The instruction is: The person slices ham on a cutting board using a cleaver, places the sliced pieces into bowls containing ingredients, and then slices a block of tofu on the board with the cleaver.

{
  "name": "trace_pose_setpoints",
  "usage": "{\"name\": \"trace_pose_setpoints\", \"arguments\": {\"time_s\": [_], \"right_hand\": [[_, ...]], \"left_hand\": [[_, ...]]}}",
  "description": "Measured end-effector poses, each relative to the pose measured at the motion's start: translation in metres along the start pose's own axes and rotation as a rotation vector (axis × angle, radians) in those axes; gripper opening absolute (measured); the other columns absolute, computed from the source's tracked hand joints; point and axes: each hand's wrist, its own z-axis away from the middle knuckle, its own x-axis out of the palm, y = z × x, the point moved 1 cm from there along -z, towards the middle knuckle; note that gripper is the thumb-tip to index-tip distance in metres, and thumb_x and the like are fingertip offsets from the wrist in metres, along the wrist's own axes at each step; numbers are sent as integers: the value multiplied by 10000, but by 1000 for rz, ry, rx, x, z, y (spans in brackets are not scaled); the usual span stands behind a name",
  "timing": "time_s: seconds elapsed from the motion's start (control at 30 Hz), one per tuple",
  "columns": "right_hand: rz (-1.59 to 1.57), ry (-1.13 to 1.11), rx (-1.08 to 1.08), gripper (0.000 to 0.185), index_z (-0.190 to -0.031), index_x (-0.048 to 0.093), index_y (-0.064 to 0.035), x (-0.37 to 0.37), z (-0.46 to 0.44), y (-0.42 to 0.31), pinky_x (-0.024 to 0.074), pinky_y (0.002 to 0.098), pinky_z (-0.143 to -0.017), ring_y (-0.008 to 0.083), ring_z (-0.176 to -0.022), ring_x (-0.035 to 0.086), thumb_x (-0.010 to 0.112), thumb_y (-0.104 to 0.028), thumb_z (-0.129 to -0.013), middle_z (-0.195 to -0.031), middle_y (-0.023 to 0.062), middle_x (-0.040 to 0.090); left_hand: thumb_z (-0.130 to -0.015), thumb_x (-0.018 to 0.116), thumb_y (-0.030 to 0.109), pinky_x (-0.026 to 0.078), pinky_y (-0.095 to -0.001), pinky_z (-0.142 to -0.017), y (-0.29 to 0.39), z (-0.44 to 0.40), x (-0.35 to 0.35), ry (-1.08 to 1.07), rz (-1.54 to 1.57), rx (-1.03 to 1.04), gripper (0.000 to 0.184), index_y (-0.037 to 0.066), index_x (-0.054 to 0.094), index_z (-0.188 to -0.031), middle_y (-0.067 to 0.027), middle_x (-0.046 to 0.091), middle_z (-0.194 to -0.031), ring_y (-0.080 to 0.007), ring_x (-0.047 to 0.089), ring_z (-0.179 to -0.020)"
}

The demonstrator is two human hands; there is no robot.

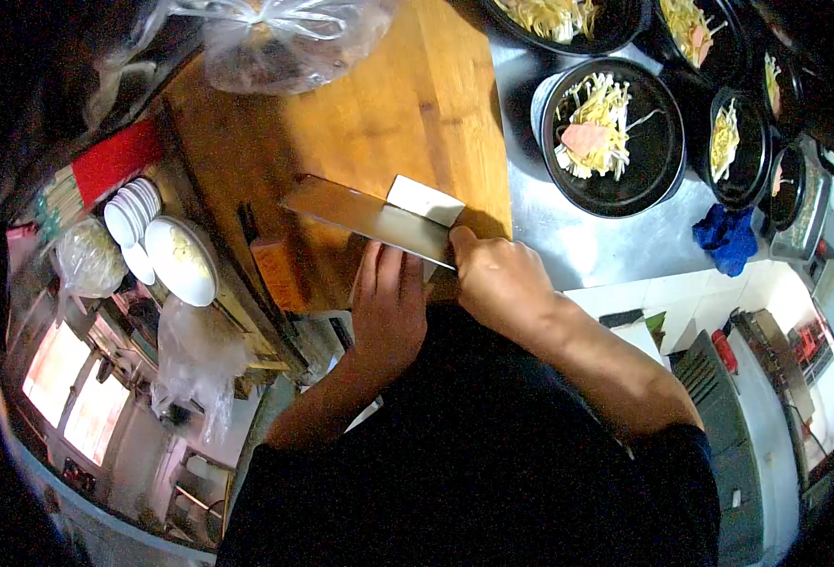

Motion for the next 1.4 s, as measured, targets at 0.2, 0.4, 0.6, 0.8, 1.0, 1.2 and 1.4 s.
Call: {"name": "trace_pose_setpoints", "arguments": {"time_s": [0.2, 0.4, 0.6, 0.8, 1.0, 1.2, 1.4], "right_hand": [[21, 229, -103, 283, -1193, 633, 13, -2, 9, 10, 654, 554, -694, 461, -754, 781, 692, -76, -931, -851, 272, 769], [-25, 267, -165, 481, -1367, 625, 51, -5, 59, 12, 657, 500, -659, 416, -744, 790, 709, -31, -900, -888, 235, 774], [-5, 171, -65, 525, -1405, 617, 54, 4, 86, 13, 656, 500, -690, 410, -785, 789, 723, -39, -900, -950, 228, 779], [-1, 172, -126, 521, -1441, 577, 82, 14, 87, 20, 640, 505, -625, 400, -721, 776, 661, -86, -955, -887, 201, 757], [2, 161, -114, 527, -1439, 569, 85, 11, 87, 16, 644, 500, -631, 392, -729, 779, 668, -91, -953, -886, 197, 753], [-2, 177, -102, 515, -1429, 566, 81, 12, 85, 15, 643, 501, -635, 395, -725, 776, 667, -86, -953, -878, 192, 751], [-18, 165, -68, 525, -1404, 588, 72, 11, 85, 13, 657, 496, -684, 410, -784, 789, 721, -44, -910, -935, 225, 767]], "left_hand": [[-891, 808, 96, 490, -581, -1194, -1, -8, -5, 57, -16, 9, 685, -76, 547, -1501, -307, 567, -1510, -531, 525, -1443], [-927, 772, 73, 517, -563, -1158, -5, -6, -9, 138, 78, 32, 450, -113, 657, -1320, -314, 644, -1332, -529, 614, -1296], [-913, 714, 36, 558, -577, -991, -14, 2, -2, 111, 12, 169, 277, -114, 708, -1146, -285, 653, -1081, -490, 633, -1024], [-891, 723, 2, 503, -654, -1010, -16, 7, 0, 53, 76, 124, 355, -72, 726, -1239, -276, 687, -1219, -484, 648, -1113], [-884, 733, 15, 506, -641, -1028, -16, 6, -1, 18, 40, 135, 378, -72, 729, -1252, -279, 689, -1217, -494, 645, -1111], [-890, 733, 22, 517, -629, -1018, -16, 4, -1, 29, 67, 134, 373, -92, 719, -1246, -296, 680, -1205, -504, 642, -1097], [-882, 734, 13, 527, -620, -1001, -13, -1, -4, 43, 88, 102, 363, -103, 711, -1226, -293, 665, -1154, -513, 632, -1054]]}}
